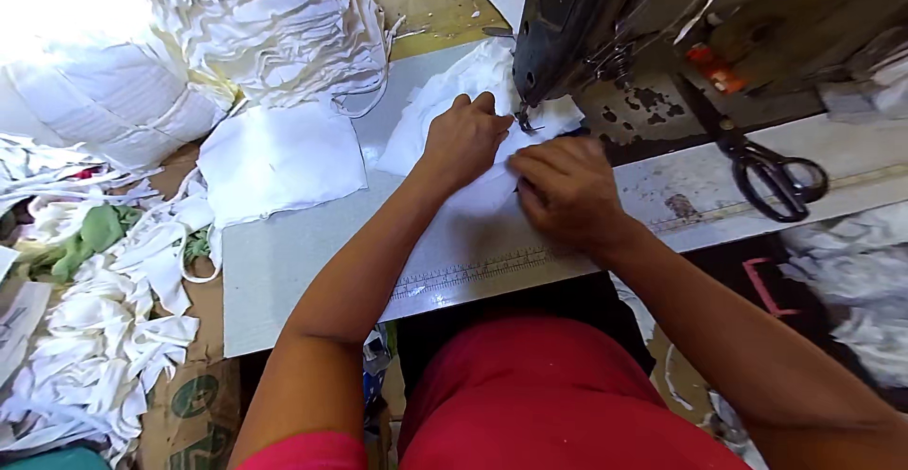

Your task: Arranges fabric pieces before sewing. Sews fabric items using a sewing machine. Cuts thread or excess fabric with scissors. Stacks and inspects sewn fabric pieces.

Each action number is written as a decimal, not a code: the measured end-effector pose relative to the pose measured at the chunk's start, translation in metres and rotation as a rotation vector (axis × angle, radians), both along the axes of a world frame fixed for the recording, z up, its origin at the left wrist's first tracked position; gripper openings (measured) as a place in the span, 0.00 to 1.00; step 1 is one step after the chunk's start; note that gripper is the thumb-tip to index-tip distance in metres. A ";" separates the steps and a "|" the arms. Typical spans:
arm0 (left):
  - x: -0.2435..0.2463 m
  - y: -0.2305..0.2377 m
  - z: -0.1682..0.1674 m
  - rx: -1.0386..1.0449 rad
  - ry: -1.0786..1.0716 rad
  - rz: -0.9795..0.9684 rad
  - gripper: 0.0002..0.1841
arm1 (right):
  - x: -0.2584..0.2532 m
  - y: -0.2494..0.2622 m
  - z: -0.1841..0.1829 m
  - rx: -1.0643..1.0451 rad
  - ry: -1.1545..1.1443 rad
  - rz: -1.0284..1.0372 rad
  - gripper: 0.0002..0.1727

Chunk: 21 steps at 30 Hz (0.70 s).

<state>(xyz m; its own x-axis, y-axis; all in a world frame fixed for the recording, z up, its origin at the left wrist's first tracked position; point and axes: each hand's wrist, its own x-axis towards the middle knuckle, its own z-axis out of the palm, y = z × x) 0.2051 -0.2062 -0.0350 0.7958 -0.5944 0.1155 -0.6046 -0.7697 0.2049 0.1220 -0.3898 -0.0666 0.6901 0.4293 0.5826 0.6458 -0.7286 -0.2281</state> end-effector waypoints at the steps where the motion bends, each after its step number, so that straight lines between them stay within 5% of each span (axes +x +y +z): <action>1: 0.000 -0.001 0.002 0.028 0.022 0.006 0.18 | 0.001 0.003 -0.001 -0.010 0.062 0.060 0.18; 6: -0.001 -0.001 0.013 0.088 0.099 0.039 0.17 | 0.022 -0.009 -0.005 0.005 0.139 0.129 0.15; 11: 0.001 0.010 -0.002 0.005 -0.144 -0.165 0.16 | 0.030 -0.037 -0.006 0.049 0.136 0.162 0.15; 17: -0.006 0.025 -0.002 -0.159 0.051 -0.353 0.16 | 0.063 -0.070 -0.002 -0.003 0.148 0.160 0.17; 21: -0.020 0.015 0.002 -0.076 0.046 -0.305 0.16 | 0.086 -0.076 0.005 -0.098 0.179 0.170 0.18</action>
<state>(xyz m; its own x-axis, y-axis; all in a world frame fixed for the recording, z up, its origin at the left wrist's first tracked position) 0.1853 -0.1908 -0.0327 0.5878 -0.7973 0.1370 -0.7938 -0.5358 0.2877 0.2082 -0.4654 -0.0617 0.6917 0.5960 0.4078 0.7165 -0.6374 -0.2835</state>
